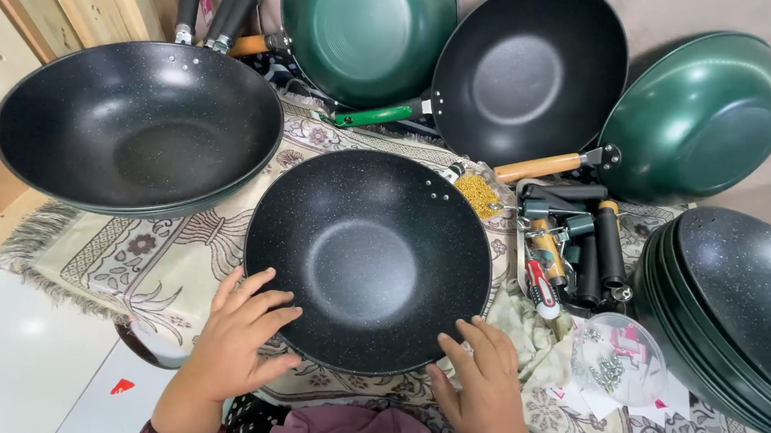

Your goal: Assembling a handle onto a wok using a tool and removing a sticker.

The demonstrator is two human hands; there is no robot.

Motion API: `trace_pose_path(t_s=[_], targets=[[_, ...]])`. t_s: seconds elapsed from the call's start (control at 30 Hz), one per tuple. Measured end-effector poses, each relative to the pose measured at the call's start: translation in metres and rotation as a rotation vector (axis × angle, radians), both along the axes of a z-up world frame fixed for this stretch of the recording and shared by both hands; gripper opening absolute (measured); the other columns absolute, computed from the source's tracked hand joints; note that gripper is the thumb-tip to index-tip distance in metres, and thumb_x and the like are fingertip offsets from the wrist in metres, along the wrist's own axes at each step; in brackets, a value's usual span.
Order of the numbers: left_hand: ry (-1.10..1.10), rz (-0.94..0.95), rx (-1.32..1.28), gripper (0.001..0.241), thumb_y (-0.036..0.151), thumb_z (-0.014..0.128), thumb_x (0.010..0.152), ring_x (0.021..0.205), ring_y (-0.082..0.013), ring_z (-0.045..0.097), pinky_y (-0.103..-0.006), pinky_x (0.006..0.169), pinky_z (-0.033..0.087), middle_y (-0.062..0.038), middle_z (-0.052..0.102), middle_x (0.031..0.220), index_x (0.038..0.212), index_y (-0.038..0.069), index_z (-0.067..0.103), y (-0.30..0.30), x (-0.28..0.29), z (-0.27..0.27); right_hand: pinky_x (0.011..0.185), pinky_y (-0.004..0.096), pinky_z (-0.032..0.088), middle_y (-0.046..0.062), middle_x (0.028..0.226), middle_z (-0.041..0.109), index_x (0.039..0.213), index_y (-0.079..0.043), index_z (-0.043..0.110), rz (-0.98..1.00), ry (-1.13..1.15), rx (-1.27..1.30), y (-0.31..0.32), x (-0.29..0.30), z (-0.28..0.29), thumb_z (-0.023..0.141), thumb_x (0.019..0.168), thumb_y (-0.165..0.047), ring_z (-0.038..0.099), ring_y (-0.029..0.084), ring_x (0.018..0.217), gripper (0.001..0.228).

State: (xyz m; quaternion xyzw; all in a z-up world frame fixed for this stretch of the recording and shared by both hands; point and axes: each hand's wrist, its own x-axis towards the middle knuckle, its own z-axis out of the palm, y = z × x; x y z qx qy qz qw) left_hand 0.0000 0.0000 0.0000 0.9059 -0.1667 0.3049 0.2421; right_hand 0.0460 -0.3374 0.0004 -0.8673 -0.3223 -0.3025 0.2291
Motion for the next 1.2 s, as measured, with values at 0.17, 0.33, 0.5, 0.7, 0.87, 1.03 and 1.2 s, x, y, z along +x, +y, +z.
trace_pose_path(t_s=[0.17, 0.33, 0.5, 0.7, 0.87, 1.03, 1.2], targets=[[-0.015, -0.004, -0.018, 0.057, 0.061, 0.058, 0.083, 0.135, -0.0355, 0.05, -0.0597, 0.121, 0.017, -0.008, 0.07, 0.117, 0.105, 0.012, 0.076, -0.004, 0.002, -0.006, 0.113, 0.053, 0.039, 0.01, 0.123, 0.065, 0.112, -0.009, 0.072, 0.009, 0.019, -0.025, -0.001, 0.003, -0.003, 0.074, 0.084, -0.032, 0.054, 0.033, 0.13, 0.036], [0.021, 0.061, -0.015, 0.044, 0.045, 0.064, 0.081, 0.142, -0.0362, 0.042, -0.0607, 0.123, 0.016, -0.009, 0.065, 0.127, 0.11, 0.014, 0.075, 0.0, -0.001, -0.01, 0.114, 0.053, 0.035, 0.002, 0.111, 0.068, 0.106, -0.017, 0.074, -0.029, -0.046, -0.028, 0.015, 0.0, -0.007, 0.082, 0.076, -0.037, 0.057, 0.025, 0.118, 0.037], [-0.058, -0.004, -0.006, 0.047, 0.048, 0.062, 0.084, 0.139, -0.0359, 0.044, -0.061, 0.122, 0.014, -0.01, 0.064, 0.128, 0.112, 0.012, 0.074, -0.011, -0.002, -0.005, 0.094, 0.044, 0.045, 0.003, 0.102, 0.068, 0.098, -0.012, 0.072, 0.174, -0.04, 0.116, 0.04, -0.012, 0.007, 0.078, 0.081, -0.025, 0.063, 0.023, 0.092, 0.022], [-0.066, -0.151, 0.008, 0.037, 0.04, 0.07, 0.087, 0.134, -0.0348, 0.05, -0.0633, 0.118, 0.021, -0.008, 0.067, 0.125, 0.112, 0.014, 0.071, -0.062, -0.011, -0.007, 0.117, 0.052, 0.035, 0.011, 0.131, 0.064, 0.113, -0.012, 0.072, 0.067, 0.021, 0.005, -0.004, 0.025, 0.005, 0.078, 0.078, -0.036, 0.051, 0.033, 0.135, 0.043], [-0.099, -0.161, 0.061, 0.038, 0.037, 0.071, 0.089, 0.128, -0.0328, 0.056, -0.0595, 0.113, 0.026, -0.008, 0.068, 0.123, 0.119, 0.014, 0.068, -0.086, -0.007, -0.003, 0.12, 0.052, 0.03, 0.008, 0.131, 0.064, 0.112, -0.012, 0.074, 0.0, 0.102, -0.038, -0.015, 0.036, 0.001, 0.08, 0.074, -0.036, 0.048, 0.031, 0.138, 0.045], [-0.111, -0.029, 0.116, 0.04, 0.044, 0.066, 0.089, 0.124, -0.0281, 0.057, -0.055, 0.113, 0.026, -0.004, 0.069, 0.117, 0.116, 0.014, 0.07, -0.074, 0.007, -0.003, 0.11, 0.049, 0.042, 0.01, 0.124, 0.063, 0.109, -0.012, 0.073, 0.005, 0.015, -0.009, 0.002, 0.039, -0.016, 0.08, 0.078, -0.042, 0.052, 0.035, 0.13, 0.044], [-0.016, 0.054, 0.092, 0.033, 0.035, 0.066, 0.085, 0.134, -0.0363, 0.048, -0.0619, 0.118, 0.023, -0.009, 0.066, 0.125, 0.11, 0.015, 0.076, -0.045, 0.022, 0.001, 0.103, 0.047, 0.046, 0.009, 0.111, 0.065, 0.105, -0.012, 0.074, -0.019, -0.039, 0.061, 0.034, 0.031, -0.014, 0.083, 0.077, -0.038, 0.055, 0.035, 0.117, 0.039]])
